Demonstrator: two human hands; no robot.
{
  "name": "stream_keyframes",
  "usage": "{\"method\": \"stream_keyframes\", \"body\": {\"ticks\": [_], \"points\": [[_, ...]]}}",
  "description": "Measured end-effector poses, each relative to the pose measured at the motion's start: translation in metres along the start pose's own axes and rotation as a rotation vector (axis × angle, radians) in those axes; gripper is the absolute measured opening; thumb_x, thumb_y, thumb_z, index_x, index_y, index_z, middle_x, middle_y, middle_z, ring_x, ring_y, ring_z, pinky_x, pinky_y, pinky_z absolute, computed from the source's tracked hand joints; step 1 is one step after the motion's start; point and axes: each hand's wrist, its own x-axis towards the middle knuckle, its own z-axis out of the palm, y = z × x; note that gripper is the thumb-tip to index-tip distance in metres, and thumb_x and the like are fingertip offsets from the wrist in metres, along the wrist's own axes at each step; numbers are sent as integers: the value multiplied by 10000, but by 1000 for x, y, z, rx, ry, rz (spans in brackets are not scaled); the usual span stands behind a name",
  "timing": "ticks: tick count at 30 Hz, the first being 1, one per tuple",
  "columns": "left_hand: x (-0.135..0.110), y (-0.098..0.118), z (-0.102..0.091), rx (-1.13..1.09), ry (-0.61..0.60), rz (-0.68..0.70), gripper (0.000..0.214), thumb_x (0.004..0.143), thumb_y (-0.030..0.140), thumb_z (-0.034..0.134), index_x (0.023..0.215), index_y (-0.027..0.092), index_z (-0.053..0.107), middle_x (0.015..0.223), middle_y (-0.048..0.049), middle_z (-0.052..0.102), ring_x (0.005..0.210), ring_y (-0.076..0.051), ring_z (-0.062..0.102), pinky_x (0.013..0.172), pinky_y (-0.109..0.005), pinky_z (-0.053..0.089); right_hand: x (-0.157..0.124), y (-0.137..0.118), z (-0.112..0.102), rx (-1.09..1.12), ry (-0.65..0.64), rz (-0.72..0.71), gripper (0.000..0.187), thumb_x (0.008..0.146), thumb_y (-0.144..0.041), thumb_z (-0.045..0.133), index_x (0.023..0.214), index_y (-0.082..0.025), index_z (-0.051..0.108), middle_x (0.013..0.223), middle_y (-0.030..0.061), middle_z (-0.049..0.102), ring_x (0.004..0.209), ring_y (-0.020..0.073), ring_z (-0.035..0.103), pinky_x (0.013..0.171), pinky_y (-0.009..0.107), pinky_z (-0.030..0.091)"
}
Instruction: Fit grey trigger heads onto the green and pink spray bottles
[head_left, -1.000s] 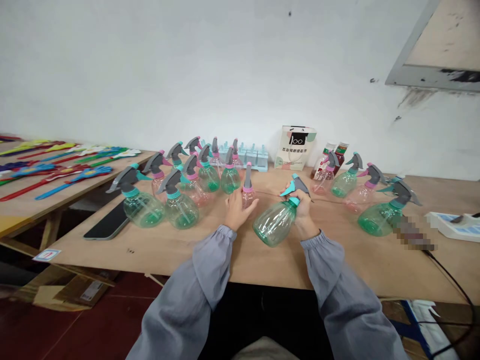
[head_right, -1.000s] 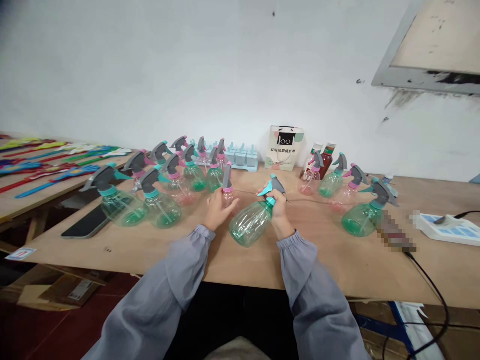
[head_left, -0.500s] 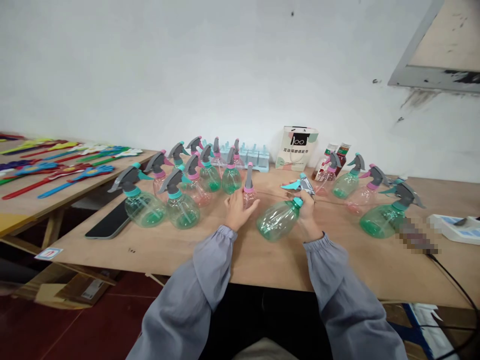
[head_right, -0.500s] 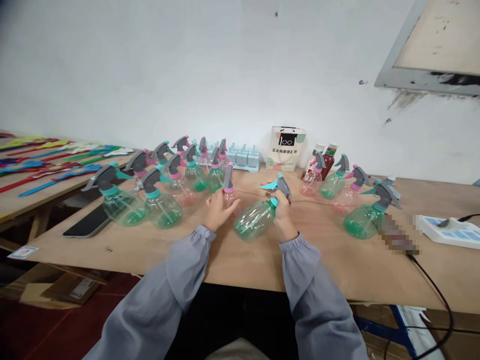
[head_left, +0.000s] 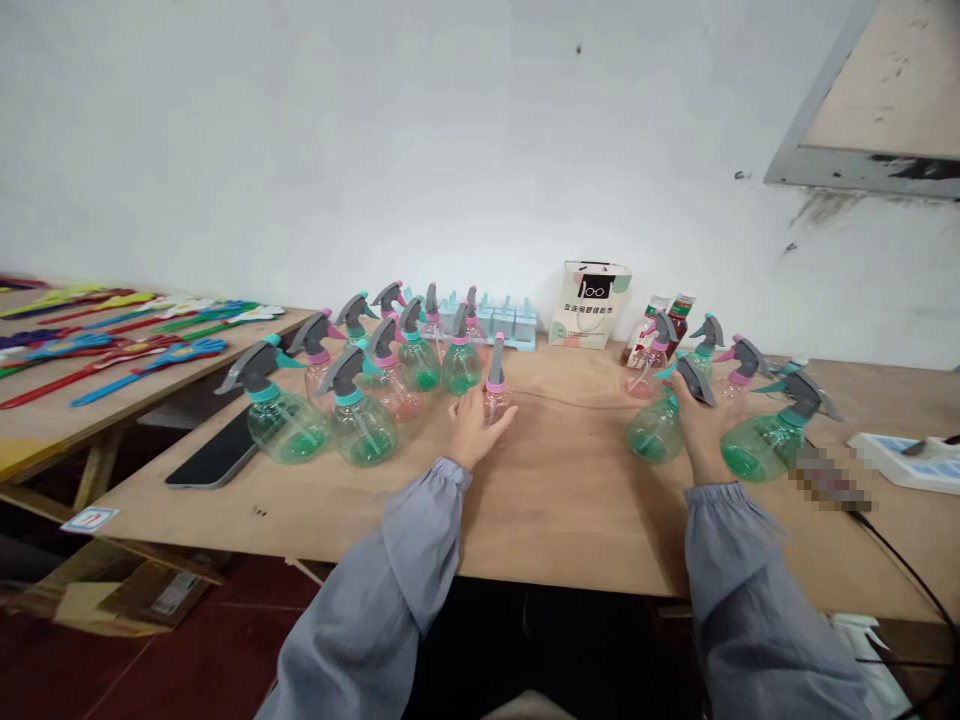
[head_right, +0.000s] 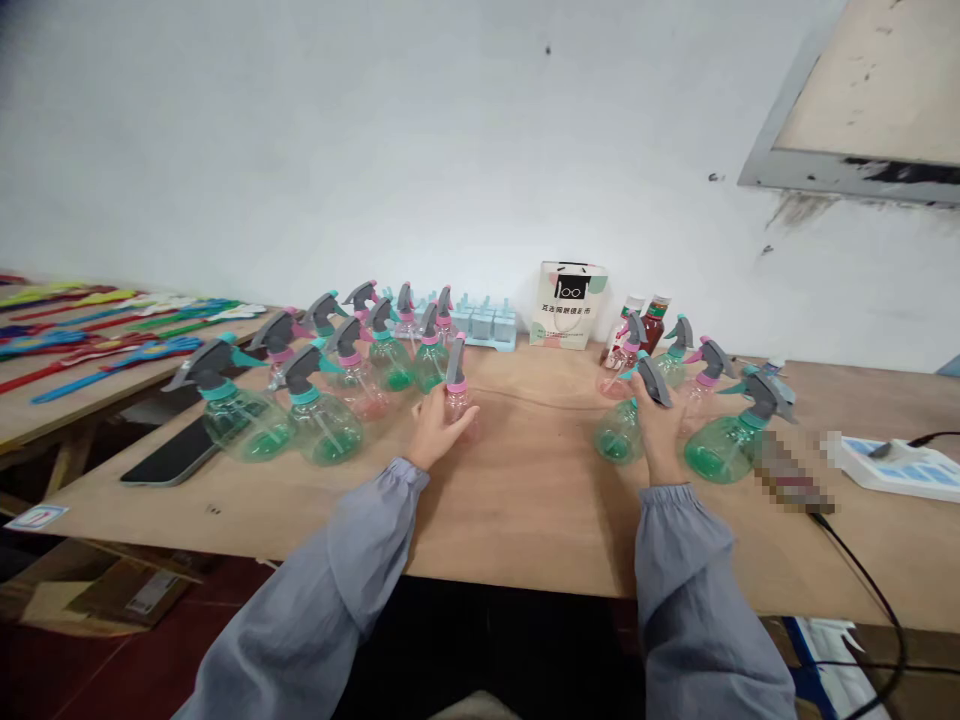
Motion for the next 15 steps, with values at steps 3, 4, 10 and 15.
{"method": "stream_keyframes", "body": {"ticks": [3, 4, 10, 15], "points": [[0, -2, 1, 3, 10, -8, 534, 866, 437, 662, 1320, 230, 470, 1299, -121, 627, 1294, -308, 538, 1085, -468, 327, -5, 8, -1, 4, -97, -99, 384, 737, -491, 730, 959, -179, 703, 998, 114, 720, 1061, 293, 641, 935, 447, 521], [0, -2, 2, 2, 14, -8, 532, 865, 437, 663, 1317, 231, 472, 1304, -123, 625, 1297, -311, 537, 1081, -467, 331, -8, 11, -1, -3, -134, -125, 408, 753, -495, 727, 1019, -188, 693, 1063, 129, 715, 1098, 299, 634, 960, 453, 507], [0, -5, 3, -8, 20, 1, 522, 868, 447, 662, 1305, 229, 480, 1303, -124, 623, 1293, -320, 539, 1080, -479, 336, -38, 42, -23, -129, 11, -223, 820, 782, -625, 710, 1417, -213, 396, 1429, 189, 479, 1303, 319, 532, 1075, 543, 449], [1, -5, 4, 3, 23, -1, 527, 859, 439, 671, 1301, 226, 480, 1299, -132, 616, 1297, -327, 539, 1083, -488, 343, -50, 71, -34, -305, -60, -301, 1052, 610, -810, 728, 1344, -123, 419, 1332, 247, 522, 1232, 378, 563, 1062, 584, 459]]}}
